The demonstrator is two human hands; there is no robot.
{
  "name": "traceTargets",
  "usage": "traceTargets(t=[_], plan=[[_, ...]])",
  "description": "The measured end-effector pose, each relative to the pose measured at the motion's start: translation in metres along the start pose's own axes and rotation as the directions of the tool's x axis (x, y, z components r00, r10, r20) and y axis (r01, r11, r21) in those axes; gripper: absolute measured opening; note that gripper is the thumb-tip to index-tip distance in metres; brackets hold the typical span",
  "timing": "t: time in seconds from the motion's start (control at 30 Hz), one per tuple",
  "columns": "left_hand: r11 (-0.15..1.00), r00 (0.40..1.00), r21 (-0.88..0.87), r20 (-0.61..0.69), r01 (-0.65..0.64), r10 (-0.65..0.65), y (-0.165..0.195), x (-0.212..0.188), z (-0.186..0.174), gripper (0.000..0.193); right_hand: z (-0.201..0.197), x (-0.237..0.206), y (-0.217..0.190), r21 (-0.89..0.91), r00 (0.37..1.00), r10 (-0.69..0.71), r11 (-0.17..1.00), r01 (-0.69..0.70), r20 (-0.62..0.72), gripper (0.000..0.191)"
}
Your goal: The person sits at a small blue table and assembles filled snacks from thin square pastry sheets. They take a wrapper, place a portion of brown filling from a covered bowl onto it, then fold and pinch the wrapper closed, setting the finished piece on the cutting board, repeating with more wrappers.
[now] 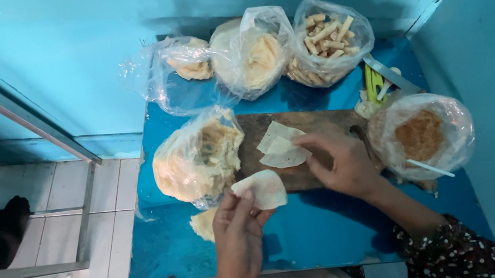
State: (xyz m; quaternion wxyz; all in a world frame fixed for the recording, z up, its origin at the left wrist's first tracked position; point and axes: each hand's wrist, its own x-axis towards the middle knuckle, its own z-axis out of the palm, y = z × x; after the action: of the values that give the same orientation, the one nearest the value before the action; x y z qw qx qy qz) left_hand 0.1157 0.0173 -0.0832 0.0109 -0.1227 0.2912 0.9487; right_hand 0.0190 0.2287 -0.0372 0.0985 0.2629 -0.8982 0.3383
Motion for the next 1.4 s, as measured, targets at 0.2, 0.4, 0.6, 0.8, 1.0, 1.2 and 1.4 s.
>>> traceTargets(t=[0.2, 0.4, 0.6, 0.8, 1.0, 1.2, 1.4], plan=[[0.997, 0.997, -0.070, 0.075, -0.026, 0.031, -0.017, 0.011, 0.008, 0.019, 0.015, -0.016, -0.002, 0.765, 0.857, 0.132, 0.398, -0.506, 0.498, 0.064], [0.889, 0.956, 0.357, 0.156, -0.288, 0.248, -0.015, 0.022, 0.005, 0.022, 0.009, -0.016, 0.001, 0.656, 0.849, 0.316, 0.539, -0.528, 0.423, 0.058], [-0.056, 0.761, 0.832, 0.530, -0.551, 0.374, -0.021, 0.035, 0.021, 0.033, 0.011, -0.013, -0.005, 0.266, 0.896, 0.398, 0.858, -0.439, 0.196, 0.039], [0.328, 0.877, 0.835, 0.324, -0.441, 0.355, -0.012, 0.025, 0.020, 0.038, 0.014, -0.013, 0.004, 0.532, 0.929, 0.300, 0.762, -0.369, 0.215, 0.038], [0.889, 0.971, 0.420, 0.218, -0.185, 0.099, 0.011, 0.016, 0.019, 0.045, 0.004, -0.023, 0.015, 0.780, 0.867, 0.309, 0.389, -0.491, 0.391, 0.046], [0.165, 0.832, 0.853, 0.412, -0.496, 0.371, 0.003, 0.021, 0.028, 0.038, 0.014, -0.018, 0.016, 0.648, 0.888, 0.360, 0.611, -0.455, 0.286, 0.040], [-0.175, 0.714, 0.776, 0.628, -0.607, 0.308, -0.009, 0.039, 0.033, 0.043, 0.017, -0.009, 0.004, 0.302, 0.928, 0.365, 0.879, -0.368, 0.068, 0.032]])
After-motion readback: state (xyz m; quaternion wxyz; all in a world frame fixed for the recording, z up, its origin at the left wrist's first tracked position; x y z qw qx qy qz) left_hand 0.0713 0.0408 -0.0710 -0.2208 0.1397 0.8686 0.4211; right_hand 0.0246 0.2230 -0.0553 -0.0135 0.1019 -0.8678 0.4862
